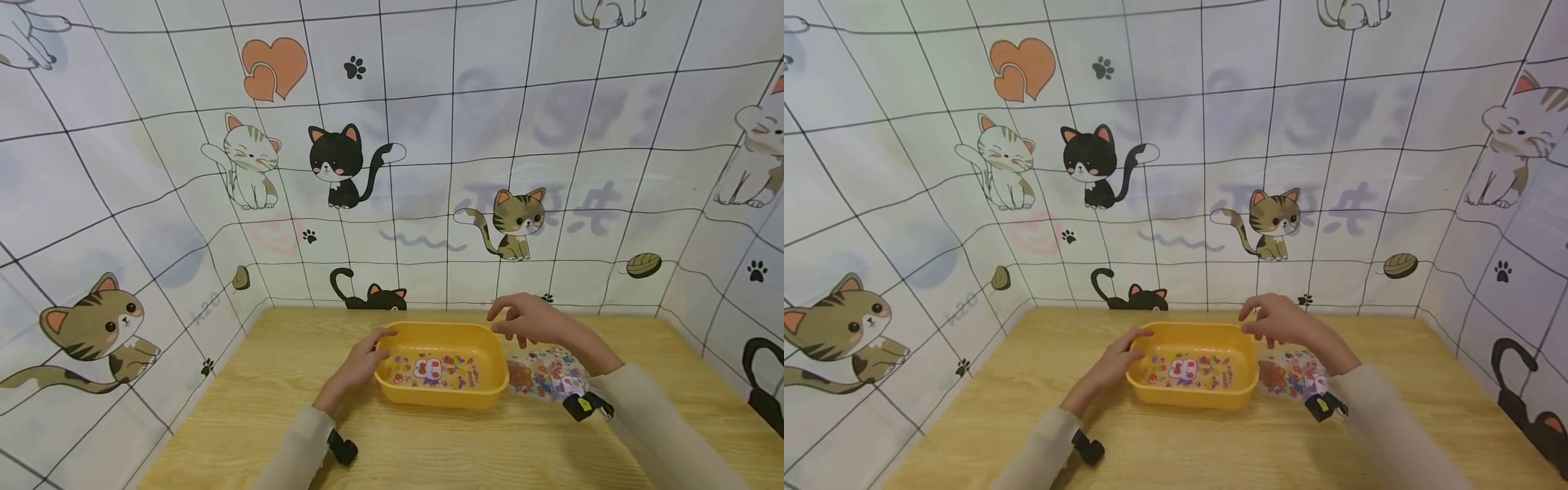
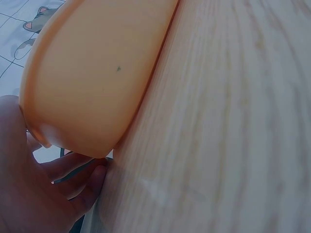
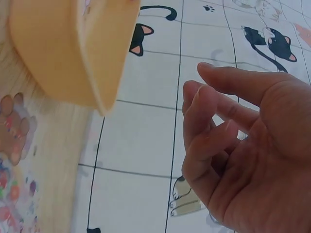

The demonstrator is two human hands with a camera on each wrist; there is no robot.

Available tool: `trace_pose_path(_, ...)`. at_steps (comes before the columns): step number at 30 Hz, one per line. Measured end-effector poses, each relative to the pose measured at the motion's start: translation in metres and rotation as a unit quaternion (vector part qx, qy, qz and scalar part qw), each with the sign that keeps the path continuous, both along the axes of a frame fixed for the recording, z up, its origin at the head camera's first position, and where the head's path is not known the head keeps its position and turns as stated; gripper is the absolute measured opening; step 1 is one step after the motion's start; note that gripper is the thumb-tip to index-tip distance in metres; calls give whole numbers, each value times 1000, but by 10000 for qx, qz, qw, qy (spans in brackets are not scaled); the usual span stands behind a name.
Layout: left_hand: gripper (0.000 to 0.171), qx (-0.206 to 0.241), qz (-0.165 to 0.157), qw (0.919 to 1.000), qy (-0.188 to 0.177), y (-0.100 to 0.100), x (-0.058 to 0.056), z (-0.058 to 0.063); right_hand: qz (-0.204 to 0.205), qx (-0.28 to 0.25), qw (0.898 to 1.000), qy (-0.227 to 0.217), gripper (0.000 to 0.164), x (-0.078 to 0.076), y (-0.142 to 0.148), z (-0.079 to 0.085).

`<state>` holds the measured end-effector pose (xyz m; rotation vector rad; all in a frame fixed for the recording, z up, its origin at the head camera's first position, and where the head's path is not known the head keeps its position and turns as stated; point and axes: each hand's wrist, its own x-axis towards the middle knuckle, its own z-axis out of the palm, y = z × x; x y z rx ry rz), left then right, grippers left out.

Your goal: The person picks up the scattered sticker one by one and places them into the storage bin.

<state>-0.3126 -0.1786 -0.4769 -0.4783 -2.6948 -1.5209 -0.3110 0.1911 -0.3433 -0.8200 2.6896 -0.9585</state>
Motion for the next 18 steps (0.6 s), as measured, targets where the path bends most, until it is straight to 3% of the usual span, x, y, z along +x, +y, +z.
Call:
trace_pose_path(10, 45, -18, -81, 10000, 22, 1, -1, -3, -319, -438, 9985, 34, 34, 20, 46, -21)
trace_pose_path(18, 44, -70, 13, 10000, 56, 0, -2, 0, -757, -280, 9966, 144, 33, 27, 76, -46)
